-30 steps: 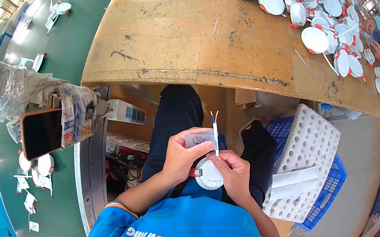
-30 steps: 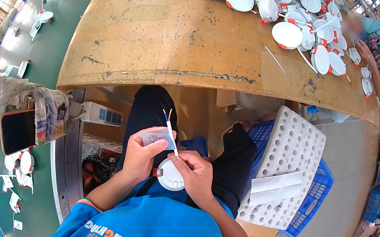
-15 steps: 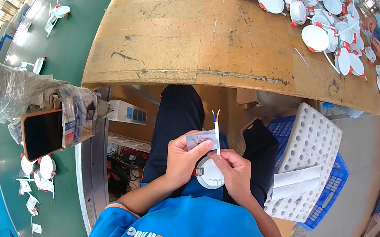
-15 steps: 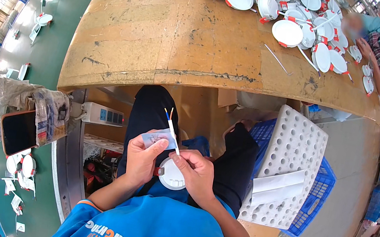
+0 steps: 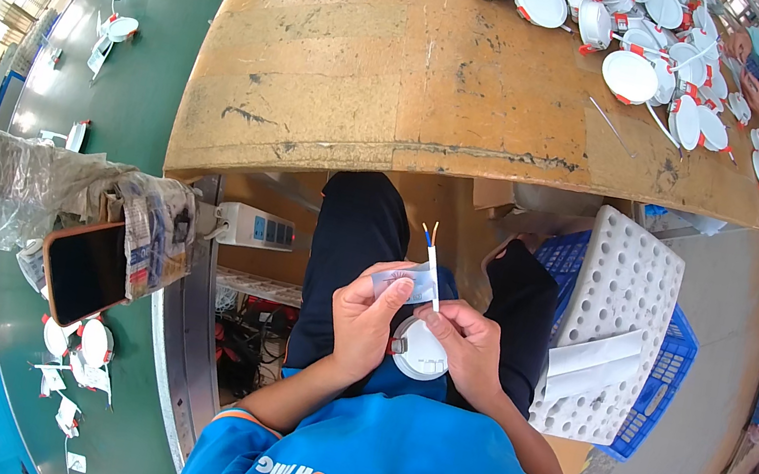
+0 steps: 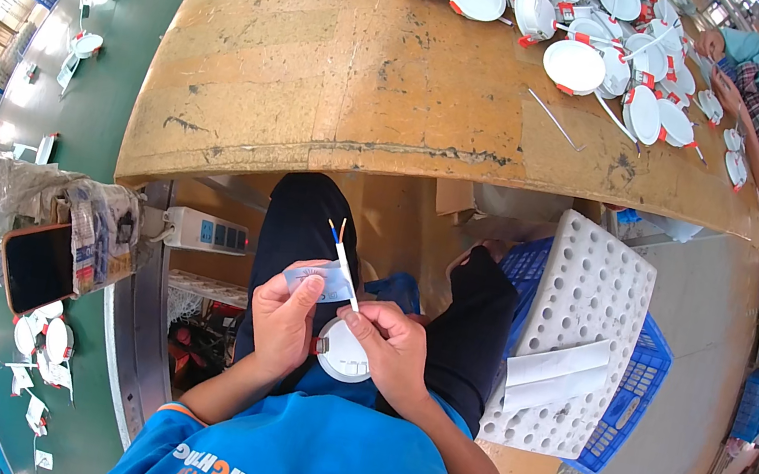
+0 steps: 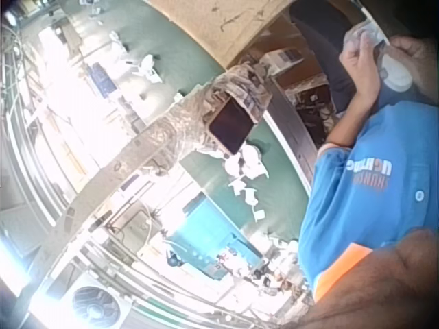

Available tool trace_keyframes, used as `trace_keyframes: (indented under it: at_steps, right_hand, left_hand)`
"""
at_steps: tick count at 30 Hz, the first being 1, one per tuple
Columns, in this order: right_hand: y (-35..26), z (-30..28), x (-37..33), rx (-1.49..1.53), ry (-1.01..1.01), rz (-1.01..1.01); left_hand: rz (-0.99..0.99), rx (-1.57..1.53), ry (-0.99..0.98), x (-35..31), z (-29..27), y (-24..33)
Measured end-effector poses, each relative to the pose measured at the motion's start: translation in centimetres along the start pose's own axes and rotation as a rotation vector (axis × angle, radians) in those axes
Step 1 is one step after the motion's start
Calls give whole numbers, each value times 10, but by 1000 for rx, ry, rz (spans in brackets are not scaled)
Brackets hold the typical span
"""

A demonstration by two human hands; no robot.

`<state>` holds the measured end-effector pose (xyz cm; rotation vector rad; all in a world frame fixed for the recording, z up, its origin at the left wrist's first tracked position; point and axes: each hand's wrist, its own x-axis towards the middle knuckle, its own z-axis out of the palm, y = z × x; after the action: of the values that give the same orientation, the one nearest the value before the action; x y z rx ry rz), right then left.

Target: The recorder is applying informative labels and stickers to LED lamp components and organizing them into trays.

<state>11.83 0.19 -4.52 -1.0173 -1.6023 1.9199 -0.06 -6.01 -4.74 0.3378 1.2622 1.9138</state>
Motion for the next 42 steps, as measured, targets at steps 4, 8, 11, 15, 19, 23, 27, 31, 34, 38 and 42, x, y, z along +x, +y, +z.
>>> trace_keyframes:
  at_steps: [4, 8, 11, 15, 19, 23, 27, 31, 34, 38, 42]
  right_hand:
    - [2, 1, 1, 8, 30, 18]
    - [3, 2, 1, 29, 31, 12]
    - [4, 1, 1, -5, 5, -14]
    - [2, 2, 0, 12, 9, -15]
    - [2, 3, 1, 20, 21, -30]
    - [4, 2, 1, 6, 23, -26]
    - [1, 2, 1, -34, 23, -19]
    - [0, 3, 1, -32, 30, -18]
    - [4, 2, 1, -17, 32, -35]
    - [5, 2, 1, 22, 38, 13]
    - [5, 3, 0, 62, 64, 17]
  left_hand:
    - [19, 28, 5, 0, 1, 0]
    - [32, 25, 16, -1, -1, -1]
    - [35, 24, 23, -1, -2, -1]
    - [28, -51, 33, -3, -1, -3]
    - [-38, -145, 24, 0, 1, -2]
    - [-102, -118, 4, -3, -2, -2]
    - [-160, 3, -20, -6, -5, -4]
    - [-164, 3, -17, -7, -4, -2]
    - [-182, -19, -12, -7, -3, -1]
    - [-124, -5, -3, -7, -1, -2]
    - [-77, -15, -15, -8, -1, -4]
